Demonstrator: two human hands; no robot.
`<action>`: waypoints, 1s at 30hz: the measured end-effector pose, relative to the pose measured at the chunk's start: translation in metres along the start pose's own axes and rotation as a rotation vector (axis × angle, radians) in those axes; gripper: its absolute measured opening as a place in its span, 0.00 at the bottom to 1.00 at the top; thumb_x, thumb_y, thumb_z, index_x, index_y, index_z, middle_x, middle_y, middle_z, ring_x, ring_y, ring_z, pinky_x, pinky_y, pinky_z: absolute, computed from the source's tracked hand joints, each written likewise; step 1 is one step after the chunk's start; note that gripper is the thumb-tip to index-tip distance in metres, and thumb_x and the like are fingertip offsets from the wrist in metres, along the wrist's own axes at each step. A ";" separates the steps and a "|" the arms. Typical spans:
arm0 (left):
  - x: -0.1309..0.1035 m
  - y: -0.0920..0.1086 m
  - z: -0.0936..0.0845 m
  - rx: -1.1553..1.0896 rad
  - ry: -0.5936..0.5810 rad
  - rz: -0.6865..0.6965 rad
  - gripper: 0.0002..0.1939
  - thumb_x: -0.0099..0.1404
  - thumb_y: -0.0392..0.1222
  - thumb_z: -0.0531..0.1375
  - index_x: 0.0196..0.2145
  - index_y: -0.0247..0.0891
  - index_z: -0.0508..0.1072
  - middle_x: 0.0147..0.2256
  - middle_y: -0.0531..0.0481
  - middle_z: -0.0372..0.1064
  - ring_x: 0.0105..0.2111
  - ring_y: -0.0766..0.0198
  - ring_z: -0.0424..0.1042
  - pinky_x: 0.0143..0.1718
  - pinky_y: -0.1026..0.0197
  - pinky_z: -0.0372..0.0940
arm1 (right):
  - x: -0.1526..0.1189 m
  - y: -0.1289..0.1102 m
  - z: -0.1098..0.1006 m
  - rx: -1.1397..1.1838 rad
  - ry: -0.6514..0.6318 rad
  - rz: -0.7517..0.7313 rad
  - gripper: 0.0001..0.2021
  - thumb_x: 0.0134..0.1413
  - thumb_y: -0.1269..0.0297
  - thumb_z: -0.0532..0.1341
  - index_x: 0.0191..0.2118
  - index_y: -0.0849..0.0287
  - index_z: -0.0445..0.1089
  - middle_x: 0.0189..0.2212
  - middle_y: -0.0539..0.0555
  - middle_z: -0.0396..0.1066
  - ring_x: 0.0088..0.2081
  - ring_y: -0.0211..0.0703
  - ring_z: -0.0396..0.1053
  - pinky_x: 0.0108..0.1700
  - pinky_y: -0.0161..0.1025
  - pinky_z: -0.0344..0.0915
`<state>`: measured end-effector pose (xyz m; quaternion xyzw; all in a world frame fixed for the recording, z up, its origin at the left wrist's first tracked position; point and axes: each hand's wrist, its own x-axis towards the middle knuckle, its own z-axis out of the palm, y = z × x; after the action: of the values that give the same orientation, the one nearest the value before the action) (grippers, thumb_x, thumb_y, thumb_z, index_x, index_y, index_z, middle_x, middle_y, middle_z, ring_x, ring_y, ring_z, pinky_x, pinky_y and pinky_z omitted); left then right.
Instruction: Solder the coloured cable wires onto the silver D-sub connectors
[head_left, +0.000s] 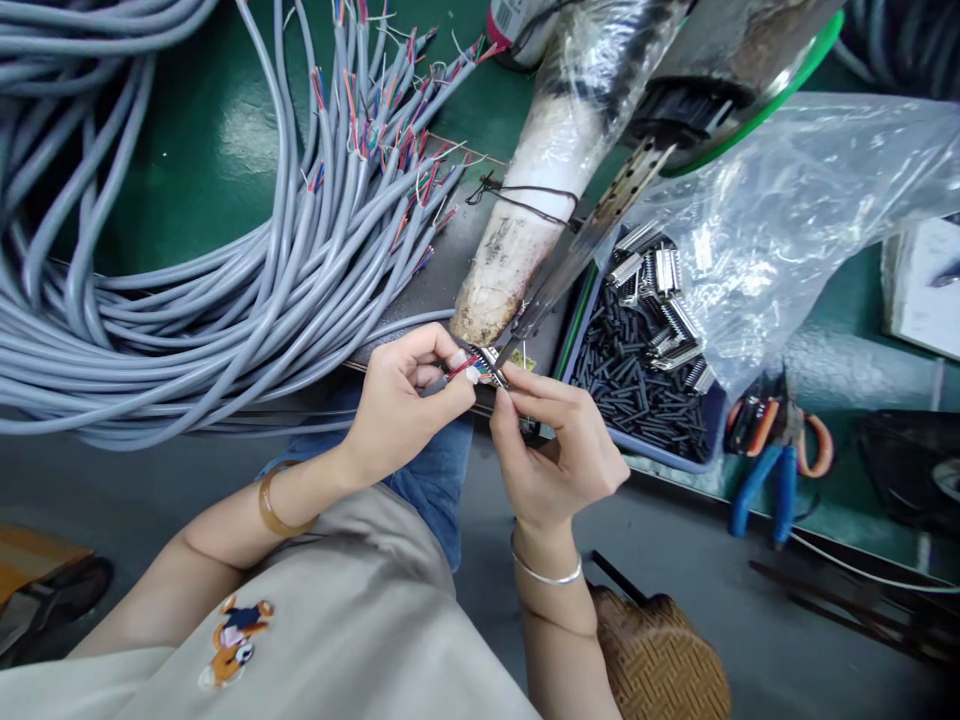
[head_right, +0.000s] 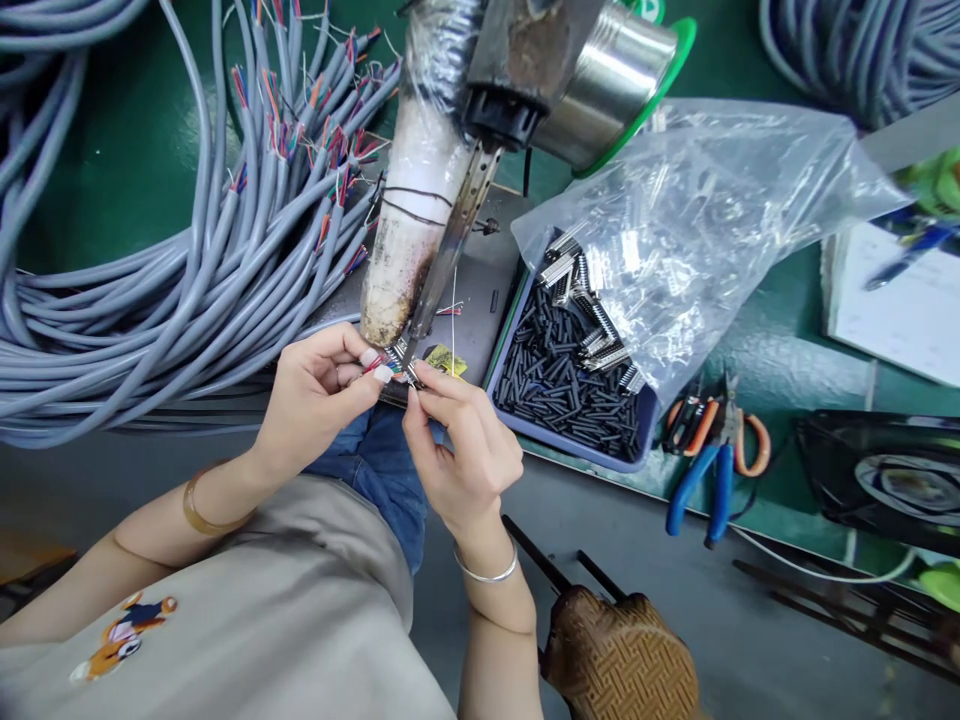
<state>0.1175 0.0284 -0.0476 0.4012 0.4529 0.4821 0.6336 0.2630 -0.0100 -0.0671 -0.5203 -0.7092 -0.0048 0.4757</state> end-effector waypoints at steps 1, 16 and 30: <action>0.000 0.000 0.000 0.008 0.008 0.004 0.10 0.53 0.33 0.67 0.25 0.36 0.67 0.23 0.57 0.63 0.19 0.77 0.56 0.19 0.72 0.52 | 0.001 0.000 0.000 0.004 0.004 0.000 0.11 0.55 0.78 0.69 0.38 0.56 0.72 0.41 0.52 0.83 0.39 0.39 0.81 0.42 0.36 0.78; -0.001 0.001 -0.004 -0.027 -0.040 -0.041 0.10 0.53 0.31 0.69 0.25 0.35 0.69 0.21 0.59 0.64 0.17 0.78 0.55 0.16 0.73 0.51 | -0.008 0.002 -0.003 -0.162 -0.011 -0.170 0.09 0.55 0.74 0.71 0.38 0.57 0.72 0.43 0.54 0.83 0.40 0.41 0.83 0.44 0.34 0.79; -0.009 -0.002 -0.005 -0.070 -0.018 -0.060 0.11 0.52 0.34 0.71 0.25 0.34 0.71 0.21 0.57 0.66 0.16 0.77 0.58 0.15 0.71 0.54 | -0.006 -0.008 -0.001 -0.014 0.011 0.052 0.10 0.56 0.77 0.69 0.38 0.55 0.73 0.38 0.49 0.83 0.39 0.40 0.82 0.42 0.34 0.78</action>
<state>0.1127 0.0198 -0.0494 0.3692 0.4417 0.4747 0.6657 0.2576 -0.0187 -0.0666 -0.5416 -0.6928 -0.0003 0.4761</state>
